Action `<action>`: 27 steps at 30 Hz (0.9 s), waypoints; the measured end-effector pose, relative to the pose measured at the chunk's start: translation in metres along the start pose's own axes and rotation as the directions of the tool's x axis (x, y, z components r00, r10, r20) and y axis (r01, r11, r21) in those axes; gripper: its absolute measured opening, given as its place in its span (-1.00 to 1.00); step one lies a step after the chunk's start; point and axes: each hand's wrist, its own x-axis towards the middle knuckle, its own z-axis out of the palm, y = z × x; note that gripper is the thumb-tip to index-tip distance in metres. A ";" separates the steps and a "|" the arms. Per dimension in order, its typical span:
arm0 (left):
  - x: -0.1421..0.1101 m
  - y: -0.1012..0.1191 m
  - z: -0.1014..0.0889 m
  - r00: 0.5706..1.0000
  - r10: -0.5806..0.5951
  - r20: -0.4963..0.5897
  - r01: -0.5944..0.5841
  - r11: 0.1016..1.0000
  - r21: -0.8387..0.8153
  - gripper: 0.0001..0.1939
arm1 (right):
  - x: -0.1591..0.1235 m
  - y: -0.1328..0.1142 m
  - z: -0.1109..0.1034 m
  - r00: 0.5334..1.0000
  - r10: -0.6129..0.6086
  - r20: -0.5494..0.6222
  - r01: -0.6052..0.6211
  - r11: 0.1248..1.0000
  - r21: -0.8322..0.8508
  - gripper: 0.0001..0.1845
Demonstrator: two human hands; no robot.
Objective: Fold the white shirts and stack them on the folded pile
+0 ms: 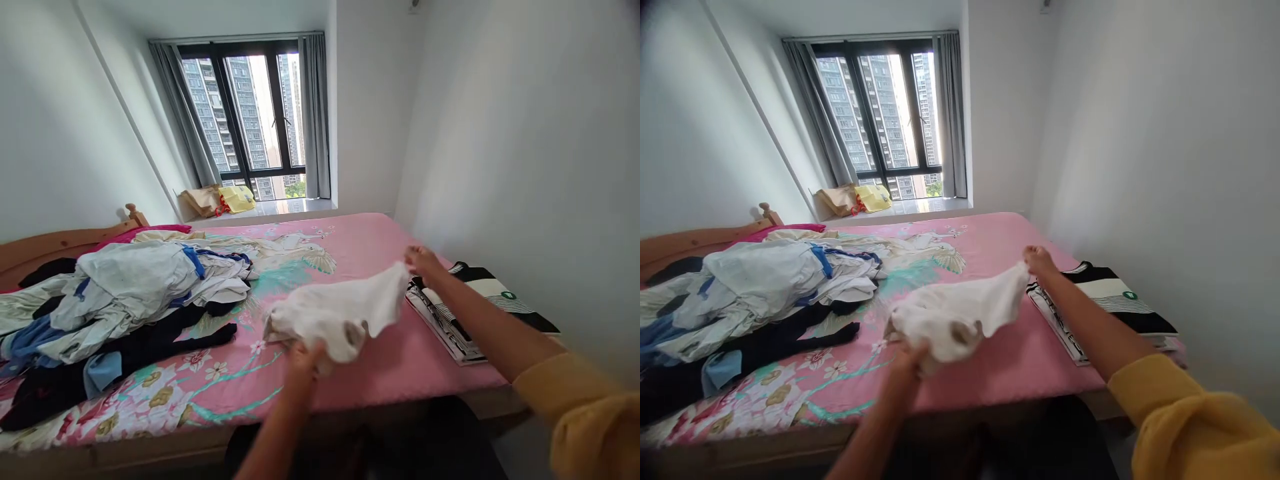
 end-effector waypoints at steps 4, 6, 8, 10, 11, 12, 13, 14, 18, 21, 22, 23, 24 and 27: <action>-0.021 -0.138 -0.016 0.933 -0.343 0.108 0.349 0.936 -0.045 -0.57 | -0.082 0.066 0.023 0.965 0.159 0.207 -0.150 0.987 -0.061 -0.75; -0.035 -0.163 -0.029 0.922 -0.349 0.170 0.366 0.927 -0.079 -0.57 | -0.131 0.102 0.022 0.969 0.118 0.219 -0.107 0.992 -0.065 -0.71; -0.043 -0.161 -0.043 0.910 -0.352 0.218 0.384 0.914 -0.132 -0.55 | -0.178 0.135 0.015 0.981 0.151 0.121 -0.150 0.989 -0.020 -0.67; -0.042 -0.147 -0.053 0.891 -0.377 0.252 0.426 0.885 -0.185 -0.55 | -0.220 0.159 0.007 0.941 0.338 0.014 -0.338 0.941 0.009 -0.58; -0.040 -0.139 -0.056 0.879 -0.391 0.273 0.450 0.870 -0.203 -0.57 | -0.237 0.166 0.004 0.899 0.437 0.006 -0.437 0.899 0.027 -0.54; -0.037 -0.133 -0.058 0.865 -0.404 0.297 0.471 0.857 -0.209 -0.58 | -0.251 0.170 0.002 0.849 0.527 0.035 -0.528 0.848 0.043 -0.50; -0.034 -0.129 -0.058 0.854 -0.409 0.322 0.484 0.851 -0.203 -0.57 | -0.261 0.170 0.002 0.800 0.592 0.098 -0.598 0.799 0.056 -0.46; -0.033 -0.127 -0.057 0.843 -0.413 0.345 0.493 0.849 -0.187 -0.56 | -0.268 0.167 0.004 0.759 0.627 0.178 -0.644 0.762 0.063 -0.43; -0.037 -0.135 -0.047 0.824 -0.440 0.356 0.502 0.859 -0.099 -0.51 | -0.264 0.146 0.017 0.801 0.518 0.301 -0.574 0.806 0.141 -0.50; -0.040 -0.141 -0.045 0.852 -0.452 0.266 0.485 0.871 -0.073 -0.54 | -0.241 0.142 0.021 0.884 0.446 0.137 -0.467 0.838 0.282 -0.57; -0.040 -0.141 -0.045 0.863 -0.451 0.226 0.475 0.877 -0.063 -0.57 | -0.231 0.144 0.019 0.885 0.459 0.083 -0.458 0.822 0.337 -0.58; -0.038 -0.140 -0.047 0.877 -0.445 0.182 0.460 0.886 -0.051 -0.61 | -0.222 0.147 0.016 0.875 0.483 0.035 -0.457 0.797 0.395 -0.58; -0.037 -0.138 -0.048 0.891 -0.431 0.140 0.439 0.898 -0.034 -0.65 | -0.214 0.151 0.012 0.858 0.513 -0.003 -0.457 0.767 0.450 -0.59; -0.033 -0.131 -0.054 0.920 -0.379 0.100 0.372 0.925 0.078 -0.71 | -0.196 0.163 -0.005 0.808 0.586 -0.061 -0.470 0.704 0.533 -0.64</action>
